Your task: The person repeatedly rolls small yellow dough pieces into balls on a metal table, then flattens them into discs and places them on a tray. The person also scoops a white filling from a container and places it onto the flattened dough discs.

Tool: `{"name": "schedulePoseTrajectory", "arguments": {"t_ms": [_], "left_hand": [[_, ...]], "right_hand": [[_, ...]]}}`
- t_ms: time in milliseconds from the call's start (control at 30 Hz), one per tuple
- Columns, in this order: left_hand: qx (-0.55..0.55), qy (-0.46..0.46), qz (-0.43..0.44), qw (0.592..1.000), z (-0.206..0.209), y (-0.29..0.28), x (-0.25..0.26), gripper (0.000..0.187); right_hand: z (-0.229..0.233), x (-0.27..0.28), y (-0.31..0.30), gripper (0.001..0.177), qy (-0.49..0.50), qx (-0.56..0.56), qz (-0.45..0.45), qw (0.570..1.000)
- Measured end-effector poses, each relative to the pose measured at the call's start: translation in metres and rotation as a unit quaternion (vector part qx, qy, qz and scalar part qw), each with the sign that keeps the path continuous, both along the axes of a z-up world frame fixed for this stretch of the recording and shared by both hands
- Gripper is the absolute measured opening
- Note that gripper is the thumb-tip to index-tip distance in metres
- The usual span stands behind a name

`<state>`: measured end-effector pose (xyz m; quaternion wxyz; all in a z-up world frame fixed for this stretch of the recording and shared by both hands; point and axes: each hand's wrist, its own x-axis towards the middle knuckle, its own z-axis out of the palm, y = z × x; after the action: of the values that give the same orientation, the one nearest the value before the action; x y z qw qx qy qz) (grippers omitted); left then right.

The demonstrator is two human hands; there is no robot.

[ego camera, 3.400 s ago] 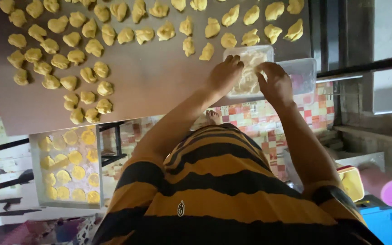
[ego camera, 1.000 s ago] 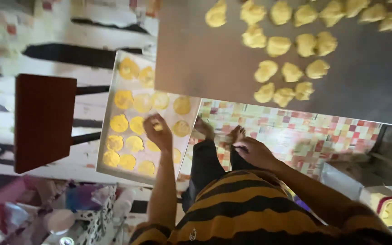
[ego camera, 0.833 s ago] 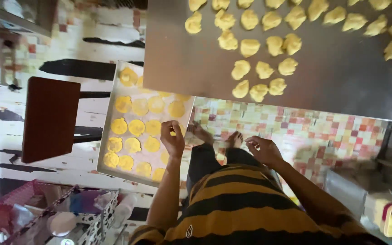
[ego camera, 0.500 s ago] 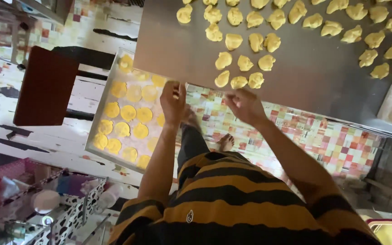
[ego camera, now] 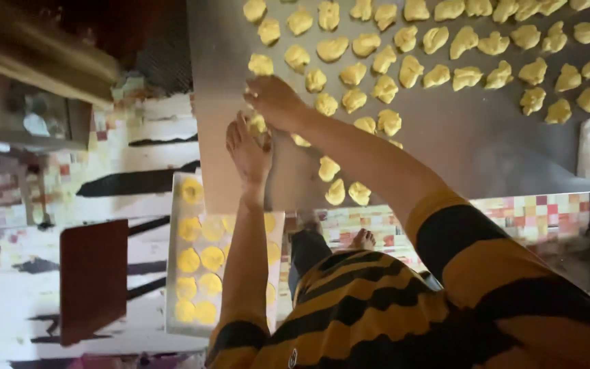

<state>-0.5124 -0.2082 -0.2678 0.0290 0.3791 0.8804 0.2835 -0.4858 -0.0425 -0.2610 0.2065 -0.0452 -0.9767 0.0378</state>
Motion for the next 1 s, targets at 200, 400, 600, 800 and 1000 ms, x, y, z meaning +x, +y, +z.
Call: {"name": "schedulePoseTrajectory", "arguments": {"t_ms": [200, 400, 600, 800, 1000], "left_hand": [[0.165, -0.041, -0.011, 0.985, -0.011, -0.015, 0.002, 0.055], [0.275, -0.053, 0.056, 0.958, 0.059, -0.031, 0.039, 0.026], [0.304, -0.043, -0.047, 0.951, 0.113, -0.018, 0.138, 0.021], [0.283, -0.259, -0.074, 0.920, 0.110, 0.040, 0.292, 0.030], [0.178, -0.064, -0.246, 0.951, -0.001, 0.091, 0.359, 0.022]], "right_hand": [[-0.006, -0.017, 0.012, 0.014, -0.035, -0.013, 0.039, 0.999], [0.086, 0.085, 0.025, 0.033, 0.087, -0.401, 0.074, 0.909], [0.084, 0.301, 0.049, 0.042, 0.139, -0.357, -0.085, 0.920], [0.067, 0.515, 0.078, 0.020, 0.222, -0.387, -0.234, 0.864], [0.024, 0.594, 0.054, 0.050, 0.119, 0.016, -0.202, 0.972]]}}
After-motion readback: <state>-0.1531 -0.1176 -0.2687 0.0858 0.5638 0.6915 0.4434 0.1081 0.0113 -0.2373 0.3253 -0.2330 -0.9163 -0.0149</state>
